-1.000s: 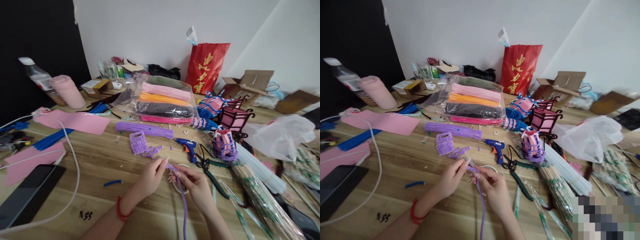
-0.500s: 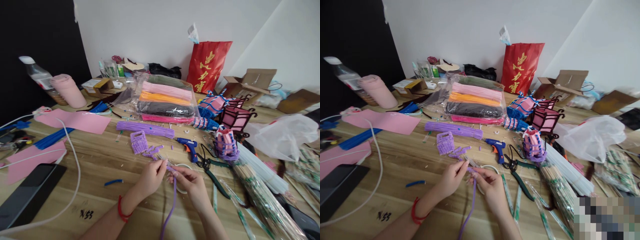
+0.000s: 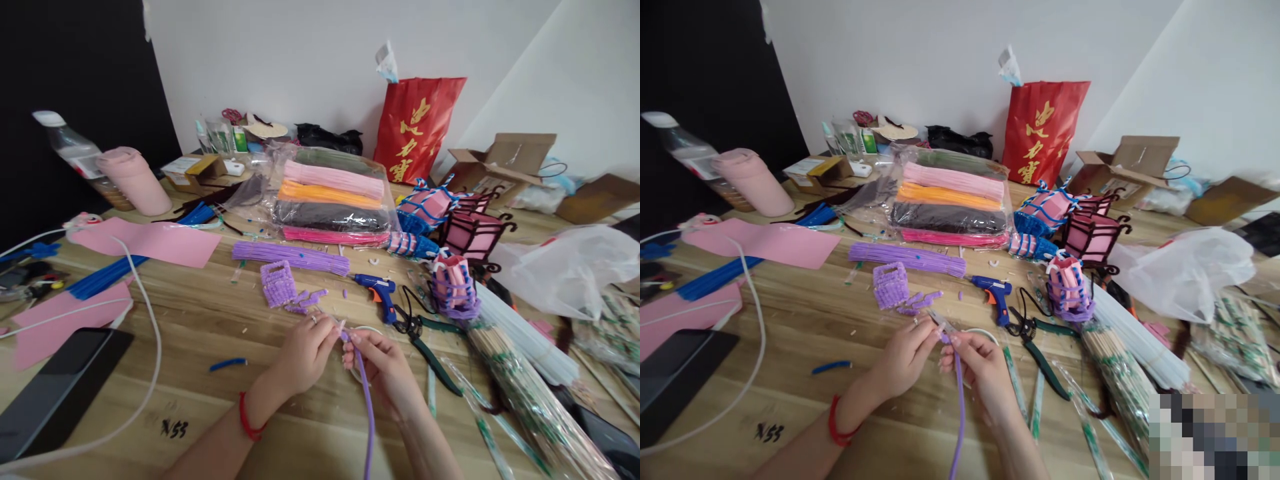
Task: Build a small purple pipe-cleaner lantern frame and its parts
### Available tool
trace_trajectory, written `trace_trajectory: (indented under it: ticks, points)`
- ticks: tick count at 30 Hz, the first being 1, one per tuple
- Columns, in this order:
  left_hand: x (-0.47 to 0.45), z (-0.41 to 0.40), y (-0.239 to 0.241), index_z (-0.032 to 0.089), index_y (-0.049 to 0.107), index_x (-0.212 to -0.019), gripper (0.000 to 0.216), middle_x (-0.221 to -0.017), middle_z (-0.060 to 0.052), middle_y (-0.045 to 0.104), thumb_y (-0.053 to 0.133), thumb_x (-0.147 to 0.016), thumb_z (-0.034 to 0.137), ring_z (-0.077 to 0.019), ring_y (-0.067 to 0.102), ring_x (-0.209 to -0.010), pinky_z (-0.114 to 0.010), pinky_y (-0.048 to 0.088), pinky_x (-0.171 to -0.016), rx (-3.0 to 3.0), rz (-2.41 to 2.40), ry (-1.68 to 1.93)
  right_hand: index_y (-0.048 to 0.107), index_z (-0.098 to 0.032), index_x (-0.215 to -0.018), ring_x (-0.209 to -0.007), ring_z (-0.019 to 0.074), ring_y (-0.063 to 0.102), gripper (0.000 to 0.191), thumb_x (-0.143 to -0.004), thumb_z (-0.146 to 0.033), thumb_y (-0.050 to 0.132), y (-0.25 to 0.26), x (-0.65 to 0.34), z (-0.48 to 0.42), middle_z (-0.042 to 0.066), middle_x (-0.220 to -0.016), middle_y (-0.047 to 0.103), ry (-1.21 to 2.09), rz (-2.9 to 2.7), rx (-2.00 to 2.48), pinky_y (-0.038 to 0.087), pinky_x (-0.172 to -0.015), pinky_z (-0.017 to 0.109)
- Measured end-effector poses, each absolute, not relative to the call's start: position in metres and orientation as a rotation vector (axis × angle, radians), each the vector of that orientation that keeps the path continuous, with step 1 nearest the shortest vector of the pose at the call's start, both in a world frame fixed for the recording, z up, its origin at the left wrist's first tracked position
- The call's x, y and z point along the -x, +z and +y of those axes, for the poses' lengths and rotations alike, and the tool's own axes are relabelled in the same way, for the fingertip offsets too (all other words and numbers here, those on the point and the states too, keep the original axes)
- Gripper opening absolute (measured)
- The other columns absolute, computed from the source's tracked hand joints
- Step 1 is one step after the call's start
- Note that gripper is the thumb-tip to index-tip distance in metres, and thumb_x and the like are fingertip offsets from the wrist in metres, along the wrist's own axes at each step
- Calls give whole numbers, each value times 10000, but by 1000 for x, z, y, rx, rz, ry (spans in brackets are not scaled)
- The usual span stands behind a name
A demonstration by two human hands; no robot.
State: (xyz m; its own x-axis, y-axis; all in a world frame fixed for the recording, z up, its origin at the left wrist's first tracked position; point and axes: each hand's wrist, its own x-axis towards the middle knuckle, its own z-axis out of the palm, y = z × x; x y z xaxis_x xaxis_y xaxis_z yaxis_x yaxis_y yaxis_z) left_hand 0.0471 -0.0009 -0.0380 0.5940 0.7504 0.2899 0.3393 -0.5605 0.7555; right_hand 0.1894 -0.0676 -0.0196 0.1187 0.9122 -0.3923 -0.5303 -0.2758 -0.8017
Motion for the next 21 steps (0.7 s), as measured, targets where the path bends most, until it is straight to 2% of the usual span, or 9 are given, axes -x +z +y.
trace_trajectory:
  ticks: [11, 18, 21]
  points:
    - [-49, -3, -36, 197, 433, -662, 311, -627, 16, 477, 313, -929, 302, -136, 470, -635, -247, 344, -583, -1868, 880, 773, 649, -149, -903, -642, 191, 638, 318, -745, -424, 673, -20, -192, -69, 59, -709, 693, 1222, -863, 1340, 510, -638, 310]
    - [-52, -4, -38, 193, 402, -606, 350, -563, 41, 421, 326, -927, 312, -111, 427, -550, -232, 332, -547, -1773, 887, 762, 661, -181, -885, -734, 200, 644, 203, -807, -362, 615, -31, -193, -75, 65, -796, 694, 967, -1062, 1420, 513, -689, 320]
    - [-50, -3, -34, 186, 442, -630, 330, -591, 31, 455, 343, -924, 301, -116, 451, -580, -230, 354, -564, -1842, 860, 767, 667, -188, -898, -792, 204, 643, 169, -836, -318, 577, -35, -194, -76, 77, -864, 692, 848, -1165, 1450, 512, -728, 331]
